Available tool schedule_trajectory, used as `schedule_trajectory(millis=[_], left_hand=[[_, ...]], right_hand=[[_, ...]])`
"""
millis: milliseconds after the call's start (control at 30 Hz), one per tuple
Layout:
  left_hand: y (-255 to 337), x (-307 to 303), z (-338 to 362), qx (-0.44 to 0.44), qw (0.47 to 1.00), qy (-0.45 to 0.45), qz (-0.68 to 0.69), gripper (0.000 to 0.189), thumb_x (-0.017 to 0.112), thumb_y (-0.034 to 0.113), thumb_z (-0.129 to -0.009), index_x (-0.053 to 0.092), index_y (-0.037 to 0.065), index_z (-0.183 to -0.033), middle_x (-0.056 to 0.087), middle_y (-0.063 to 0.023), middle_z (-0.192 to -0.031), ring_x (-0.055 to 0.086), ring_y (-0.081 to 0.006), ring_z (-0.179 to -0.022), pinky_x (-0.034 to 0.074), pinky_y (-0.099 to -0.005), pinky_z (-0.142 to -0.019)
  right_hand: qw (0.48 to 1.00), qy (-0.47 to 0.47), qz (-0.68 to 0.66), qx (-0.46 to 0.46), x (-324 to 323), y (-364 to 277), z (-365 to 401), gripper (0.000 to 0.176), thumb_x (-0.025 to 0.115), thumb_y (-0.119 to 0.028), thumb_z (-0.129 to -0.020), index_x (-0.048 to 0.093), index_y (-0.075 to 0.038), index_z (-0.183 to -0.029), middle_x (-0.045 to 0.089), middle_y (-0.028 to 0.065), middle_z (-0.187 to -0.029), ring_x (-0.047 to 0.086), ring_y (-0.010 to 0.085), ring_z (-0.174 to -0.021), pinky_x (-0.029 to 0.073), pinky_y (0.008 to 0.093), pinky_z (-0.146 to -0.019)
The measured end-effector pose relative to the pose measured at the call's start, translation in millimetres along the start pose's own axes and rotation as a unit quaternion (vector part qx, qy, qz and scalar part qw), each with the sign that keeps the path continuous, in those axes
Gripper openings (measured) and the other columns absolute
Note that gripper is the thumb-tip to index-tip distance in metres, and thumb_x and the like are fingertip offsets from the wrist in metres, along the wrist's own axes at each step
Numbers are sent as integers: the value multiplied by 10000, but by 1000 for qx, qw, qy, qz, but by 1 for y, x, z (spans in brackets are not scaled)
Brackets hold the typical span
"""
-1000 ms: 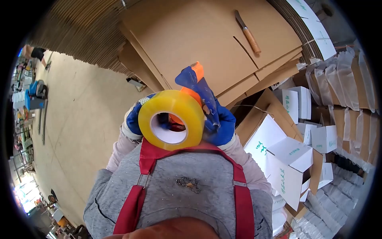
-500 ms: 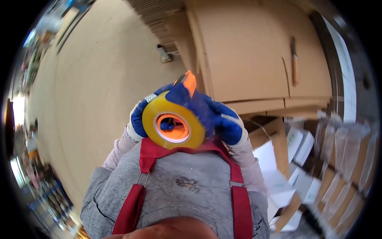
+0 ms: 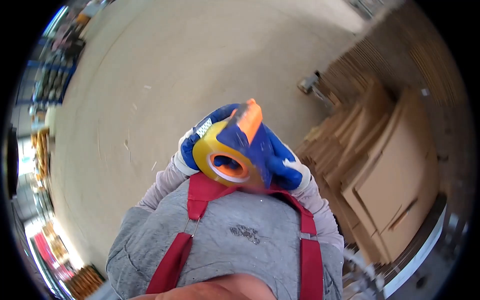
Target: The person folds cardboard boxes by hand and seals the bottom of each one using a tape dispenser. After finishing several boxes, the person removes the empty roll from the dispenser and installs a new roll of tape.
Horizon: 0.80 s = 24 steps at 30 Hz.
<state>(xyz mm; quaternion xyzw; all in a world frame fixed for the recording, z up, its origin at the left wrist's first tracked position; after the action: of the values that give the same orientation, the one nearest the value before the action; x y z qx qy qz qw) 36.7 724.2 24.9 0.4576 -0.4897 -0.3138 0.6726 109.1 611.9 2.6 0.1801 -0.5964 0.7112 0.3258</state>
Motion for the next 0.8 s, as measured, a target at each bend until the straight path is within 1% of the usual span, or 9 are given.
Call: schedule_trajectory(millis=[33,100,200,267,300,333,433,733,800], left_hand=[[0,-8,6,1,985,-40,165,702,490,393,-870,267,-34,-1380,505,-158,-1251,529,-205,-1115,401,-303,-967],[11,-44,15,18,986,9,168,725,500,403,-854,261,-31,-1383,500,-163,-1253,528,-205,-1119,402,-308,-967],[23,-102,24,48,979,72,183,751,543,384,-818,263,-25,-1383,498,-163,-1250,535,-211,-1104,412,-314,-956],[27,-127,26,90,982,13,162,977,724,500,-691,273,-32,-1374,471,-161,-1290,503,-242,-1161,397,-339,-993],[36,-144,28,133,980,65,137,1053,787,522,-603,301,-33,-1355,503,-154,-1241,529,-250,-1124,404,-359,-987],[32,-160,29,138,971,113,158,1017,801,518,-590,359,-31,-1322,526,-145,-1204,550,-235,-1087,408,-354,-977],[49,-201,32,146,976,159,-17,480,744,231,-744,571,-31,-1107,577,-114,-1112,565,-210,-1032,446,-321,-895],[78,-223,-77,134,971,178,-82,298,697,106,-776,605,-42,-1017,605,-103,-1041,594,-148,-851,494,-263,-742],[73,-220,-123,105,976,165,-92,294,692,96,-776,602,-43,-1018,606,-106,-1044,596,-148,-855,496,-264,-746]], right_hand=[[999,-29,-31,19,7,8,-9,812,639,-320,-786,235,-12,-1418,341,108,-1415,338,188,-1296,244,307,-1067],[993,-18,-82,82,29,15,-38,929,739,-237,-649,254,-22,-1412,385,101,-1384,369,187,-1273,271,315,-1059],[988,-84,19,126,59,23,-89,931,767,-255,-624,294,-16,-1389,457,90,-1320,448,194,-1209,338,326,-1020],[983,-108,30,143,61,30,-112,910,791,-257,-593,358,-7,-1354,543,81,-1223,528,190,-1114,409,330,-954],[984,-113,56,128,55,32,-123,900,797,-263,-587,379,-1,-1340,538,85,-1230,525,187,-1118,400,323,-959],[984,-117,80,112,50,32,-133,891,803,-269,-581,399,5,-1327,534,89,-1237,521,183,-1123,392,317,-965],[979,-123,150,62,54,5,-161,837,793,-179,-593,414,23,-1312,548,117,-1203,549,201,-1084,414,318,-937],[921,-154,349,-78,0,-77,-213,873,798,-101,-563,409,6,-1337,557,133,-1223,555,233,-1105,414,345,-953],[939,-111,314,-80,-29,-101,-225,818,780,-393,-668,466,72,-1264,579,176,-1183,528,235,-1129,352,338,-991]])
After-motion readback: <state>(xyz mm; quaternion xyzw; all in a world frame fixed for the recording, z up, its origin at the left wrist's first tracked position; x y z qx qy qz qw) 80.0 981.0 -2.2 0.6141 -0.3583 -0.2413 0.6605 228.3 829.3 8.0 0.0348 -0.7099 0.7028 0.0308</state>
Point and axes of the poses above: each hand's wrist, its own z-axis away from the middle knuckle, its own x-axis out of the palm, y = z × x, the point moved 9 cm from there along -z, towards the middle knuckle
